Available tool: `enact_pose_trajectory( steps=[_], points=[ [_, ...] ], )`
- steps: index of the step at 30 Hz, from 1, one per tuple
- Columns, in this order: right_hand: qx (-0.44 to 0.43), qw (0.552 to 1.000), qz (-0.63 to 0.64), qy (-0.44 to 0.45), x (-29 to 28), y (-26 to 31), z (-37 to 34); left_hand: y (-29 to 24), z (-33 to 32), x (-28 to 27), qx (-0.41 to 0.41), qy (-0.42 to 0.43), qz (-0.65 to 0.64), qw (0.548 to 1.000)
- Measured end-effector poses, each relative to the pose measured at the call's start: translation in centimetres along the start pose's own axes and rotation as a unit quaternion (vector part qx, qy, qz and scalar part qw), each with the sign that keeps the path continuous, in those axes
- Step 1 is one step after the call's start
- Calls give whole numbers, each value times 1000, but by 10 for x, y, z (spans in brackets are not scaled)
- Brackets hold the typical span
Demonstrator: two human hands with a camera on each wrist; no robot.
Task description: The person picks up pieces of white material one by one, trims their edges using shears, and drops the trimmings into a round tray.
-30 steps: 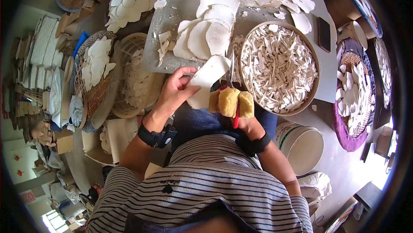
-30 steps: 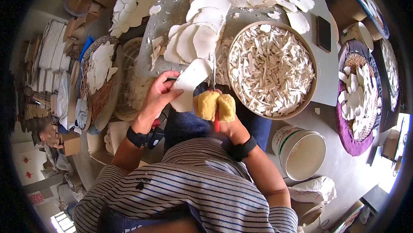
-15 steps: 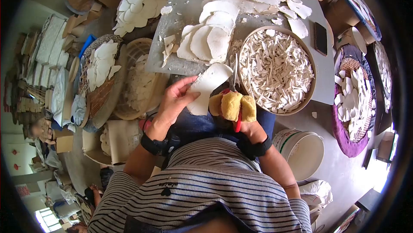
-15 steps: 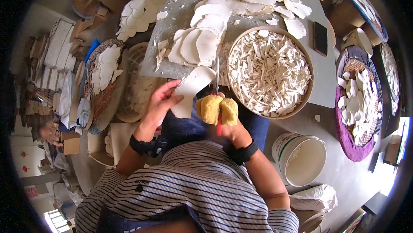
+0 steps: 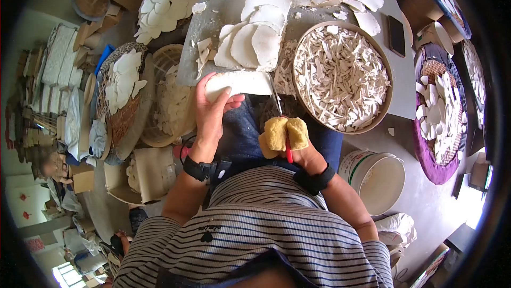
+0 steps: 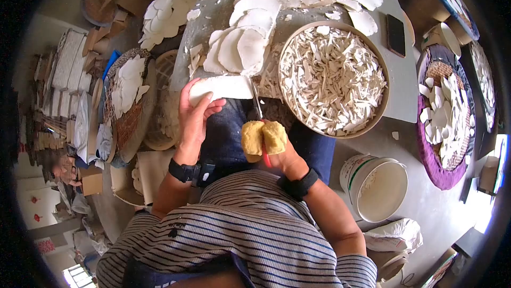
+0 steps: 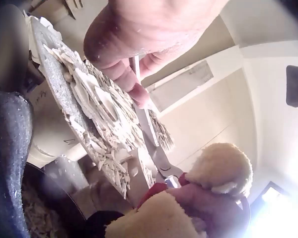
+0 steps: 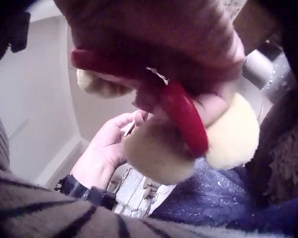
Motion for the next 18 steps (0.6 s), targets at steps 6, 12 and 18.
enact_pose_trajectory(
  steps=[6, 12, 18],
  points=[
    [6, 987, 161, -21, 9, 12, 5, -6, 9, 1, -1, 14, 8, 1000],
    [-112, 934, -328, 85, 13, 40, 24, -20, 11, 8, -45, 100, 40, 993],
    [-81, 955, -269, 90, 12, 33, 16, -9, 23, -12, 12, 34, -41, 999]
  ],
)
Point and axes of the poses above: each hand's wrist, its own z-axis towards the middle knuckle, its own x-axis out of the palm, y = z × x, the point moved 7 cm from there along z, towards the middle knuckle, and after that the axes turned 13 degrees about -x, right-handed, at the moved point
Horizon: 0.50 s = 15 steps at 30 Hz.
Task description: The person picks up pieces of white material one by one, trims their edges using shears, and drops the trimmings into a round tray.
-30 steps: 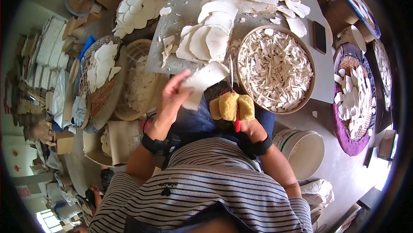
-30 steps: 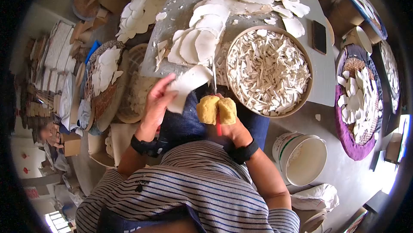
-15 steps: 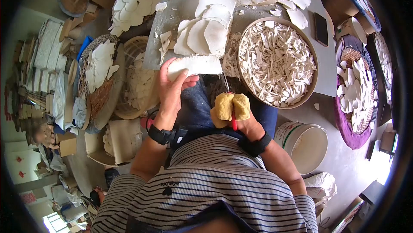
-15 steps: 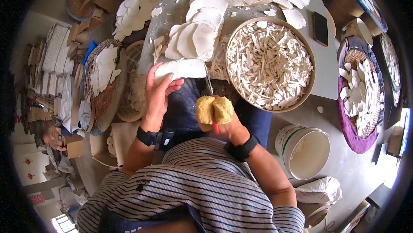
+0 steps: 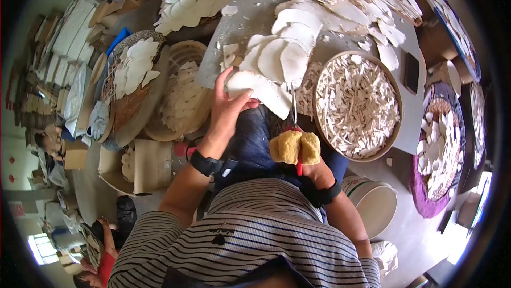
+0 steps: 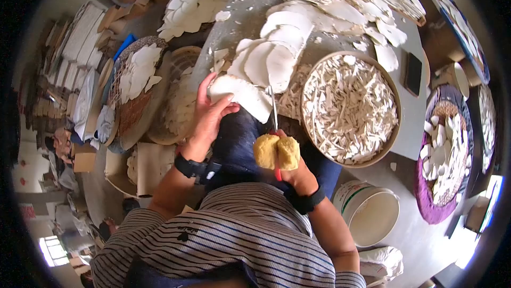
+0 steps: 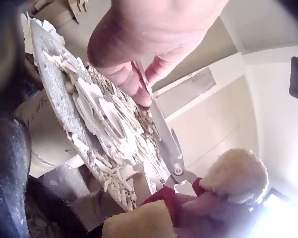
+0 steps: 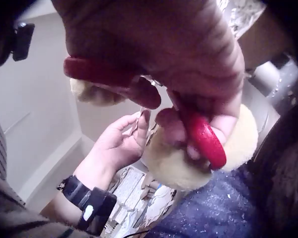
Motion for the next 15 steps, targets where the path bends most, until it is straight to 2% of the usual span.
enact_pose_trajectory(
  steps=[1, 2, 5, 6, 7, 9, 10, 13, 15],
  points=[
    [-11, 1000, -17, 6, 3, 6, 5, 2, 0, -3, 26, -33, -20, 999],
    [52, 996, 69, 14, 6, 5, 6, 5, -2, -3, 43, -54, -41, 997],
    [42, 995, 83, 38, 17, 8, 9, 7, -5, -1, 79, -78, -96, 989],
    [60, 991, 116, 20, 18, 4, 8, 12, -4, -3, 74, -70, -71, 992],
    [80, 986, 149, 4, 20, -1, 6, 13, 1, -8, 112, -71, -69, 989],
    [111, 971, 210, -18, 24, -8, 4, 15, 6, -17, 127, -90, -33, 987],
    [122, 963, 237, -29, 25, -10, 3, 18, 6, -20, 101, -86, -35, 991],
    [143, 952, 268, -50, 26, -16, 0, 13, 7, -22, 106, -72, -19, 992],
    [125, 948, 290, -47, 29, -9, 0, 14, 9, -23, 56, -68, 6, 996]
  ],
)
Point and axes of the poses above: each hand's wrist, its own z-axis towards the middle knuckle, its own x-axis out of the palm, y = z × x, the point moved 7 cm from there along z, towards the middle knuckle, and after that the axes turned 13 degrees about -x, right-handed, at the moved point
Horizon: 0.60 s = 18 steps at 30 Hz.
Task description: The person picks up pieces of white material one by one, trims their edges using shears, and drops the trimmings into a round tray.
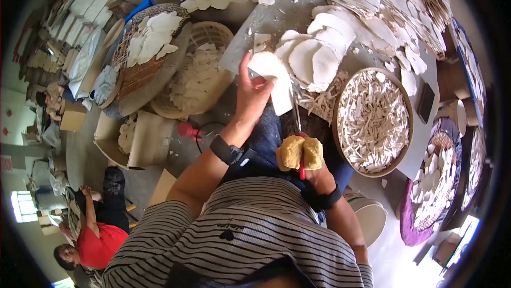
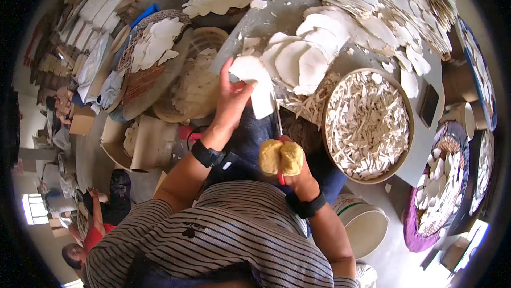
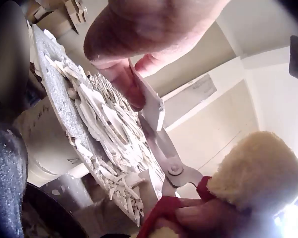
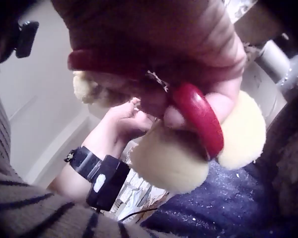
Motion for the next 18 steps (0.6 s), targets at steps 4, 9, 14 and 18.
enact_pose_trajectory(
  steps=[4, 9, 14, 18],
  points=[
    [80, 963, 240, -92, 6, -7, -3, 1, 3, 7, -6, 20, -7, 1000],
    [100, 947, 260, -162, 12, 1, -8, 1, 8, 21, -18, 44, -23, 999],
    [-78, 940, -327, 63, 5, 25, 3, 4, 17, 35, -63, 85, -29, 994],
    [-31, 908, -405, 99, -6, 6, 10, 7, 12, 49, -21, 109, 20, 994]
  ],
)
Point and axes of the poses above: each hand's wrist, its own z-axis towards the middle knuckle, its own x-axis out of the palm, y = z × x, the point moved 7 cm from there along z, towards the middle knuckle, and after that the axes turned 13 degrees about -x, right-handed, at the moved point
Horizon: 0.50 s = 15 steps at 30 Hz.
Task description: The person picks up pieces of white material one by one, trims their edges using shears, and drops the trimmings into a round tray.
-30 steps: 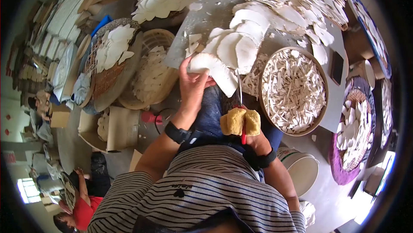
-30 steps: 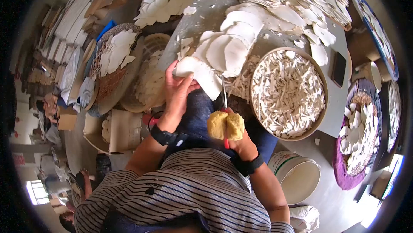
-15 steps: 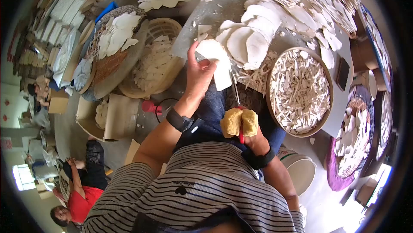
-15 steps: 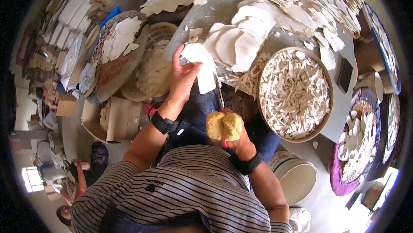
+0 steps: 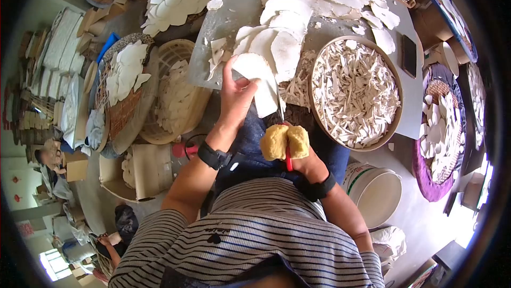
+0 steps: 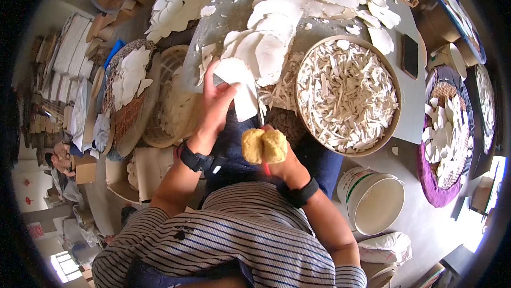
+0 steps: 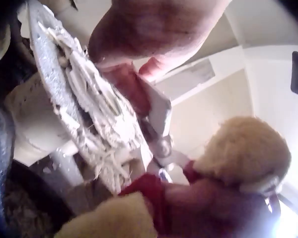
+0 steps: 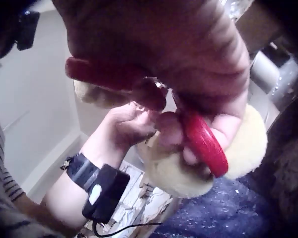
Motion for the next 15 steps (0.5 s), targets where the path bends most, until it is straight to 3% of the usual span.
enact_pose_trajectory(
  steps=[1, 3, 5, 9, 12, 15],
  points=[
    [5, 999, 35, 10, 0, -4, 1, 3, 1, -1, -4, 3, -7, 1000],
    [11, 970, 223, -94, 4, -10, 4, 9, 1, -6, -17, 2, -11, 1000],
    [8, 909, 381, -167, 4, -8, 3, 15, 3, -10, -36, -3, -8, 999],
    [65, 805, 552, -207, 8, -1, 0, 11, 1, -9, -47, -6, -24, 999],
    [-11, 926, 324, -196, -4, 17, -5, 5, 2, -3, -61, 9, -38, 997],
    [-40, 973, 185, -129, -1, -7, 2, -1, -1, 5, -80, 35, 5, 996]
  ],
)
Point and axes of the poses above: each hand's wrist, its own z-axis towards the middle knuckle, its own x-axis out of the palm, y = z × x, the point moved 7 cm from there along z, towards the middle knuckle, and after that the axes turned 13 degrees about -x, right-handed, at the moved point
